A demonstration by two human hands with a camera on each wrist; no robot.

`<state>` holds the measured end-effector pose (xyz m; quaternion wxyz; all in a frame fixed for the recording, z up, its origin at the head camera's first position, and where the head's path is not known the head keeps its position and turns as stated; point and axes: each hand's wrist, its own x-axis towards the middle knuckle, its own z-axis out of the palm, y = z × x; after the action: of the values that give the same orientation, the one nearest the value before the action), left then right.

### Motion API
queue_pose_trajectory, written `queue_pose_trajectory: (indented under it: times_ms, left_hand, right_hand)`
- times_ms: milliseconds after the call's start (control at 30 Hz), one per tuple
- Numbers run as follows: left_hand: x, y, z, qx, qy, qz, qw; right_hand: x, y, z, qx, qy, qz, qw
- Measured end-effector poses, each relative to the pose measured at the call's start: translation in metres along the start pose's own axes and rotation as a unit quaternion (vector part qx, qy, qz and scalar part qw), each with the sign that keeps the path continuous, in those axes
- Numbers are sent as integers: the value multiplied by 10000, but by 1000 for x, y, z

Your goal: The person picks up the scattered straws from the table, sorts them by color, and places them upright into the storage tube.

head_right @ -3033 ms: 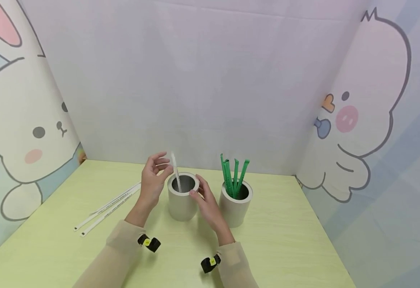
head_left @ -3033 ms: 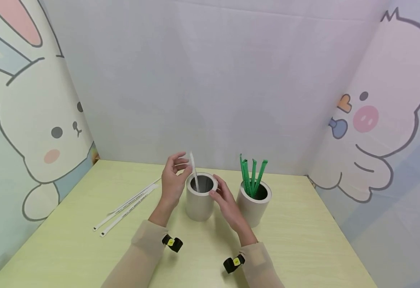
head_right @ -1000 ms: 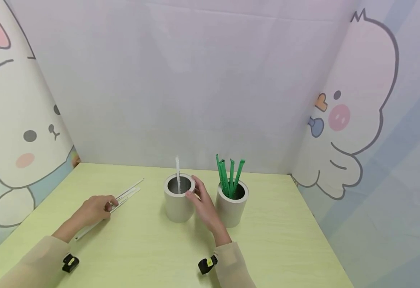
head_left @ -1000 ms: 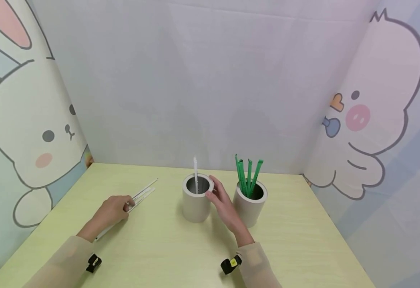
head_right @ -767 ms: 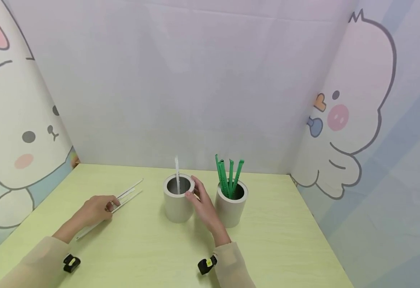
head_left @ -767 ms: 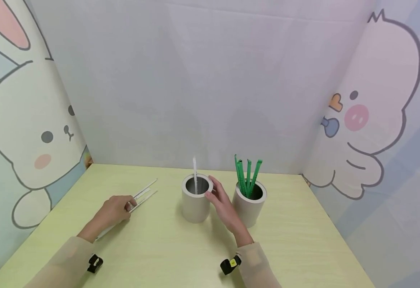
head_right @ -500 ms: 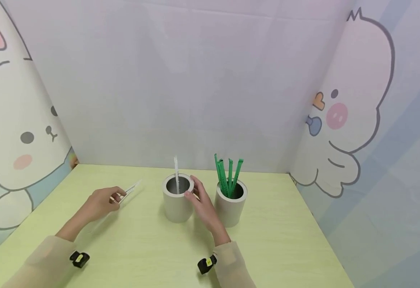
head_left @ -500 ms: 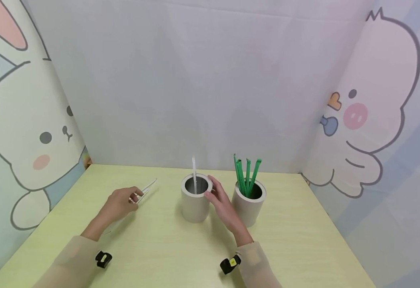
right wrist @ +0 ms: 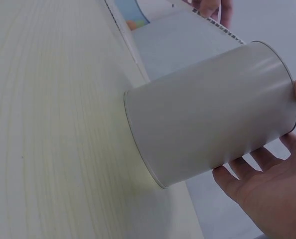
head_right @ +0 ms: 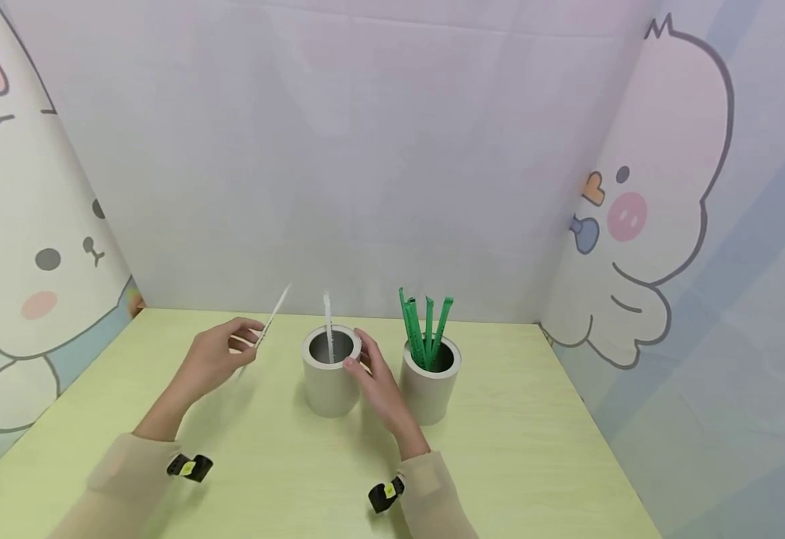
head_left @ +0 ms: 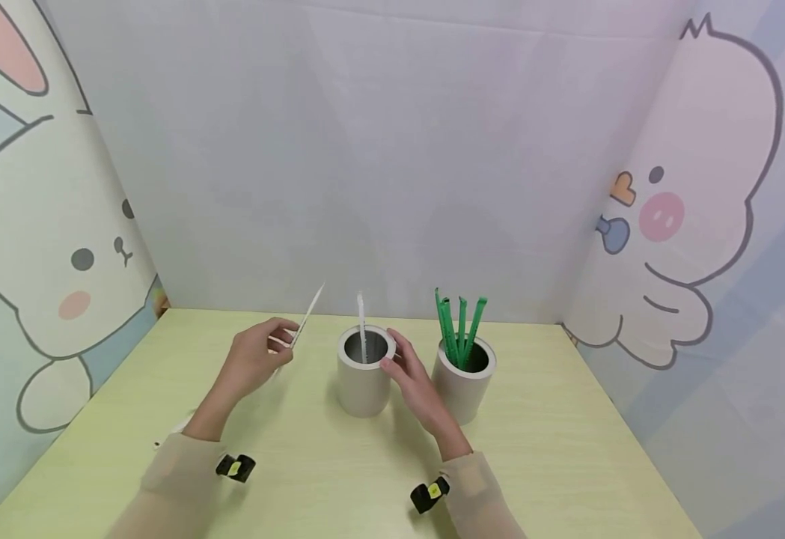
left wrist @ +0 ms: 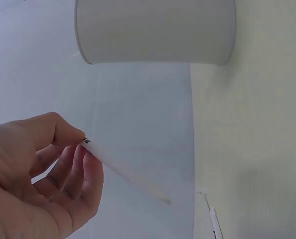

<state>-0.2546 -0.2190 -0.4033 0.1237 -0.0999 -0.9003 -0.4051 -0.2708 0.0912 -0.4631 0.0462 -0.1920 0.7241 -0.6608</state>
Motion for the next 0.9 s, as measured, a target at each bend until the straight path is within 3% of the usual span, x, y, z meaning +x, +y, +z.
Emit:
queue_pose_trajectory:
  times_ms: [267, 467, 600, 767, 900]
  left_hand:
    - [6, 29, 12, -464, 479, -75, 9977]
    - [14, 49, 20, -1138, 727, -99, 9908]
    - [19, 59, 26, -1783, 896, -136, 9798]
    - [26, 68, 34, -2664, 1145, -18, 9570]
    - [28, 73, 38, -3054, 1386, 67, 9420]
  right_hand:
    - [1, -1, 0, -29, -22, 24, 10000]
    - [2, 0, 0, -14, -22, 25, 10000]
    - [2, 1, -1, -7, -43, 48, 10000]
    - [2, 2, -1, -17, -38, 34, 10000]
    - [2, 3, -1, -34, -8, 43, 10000]
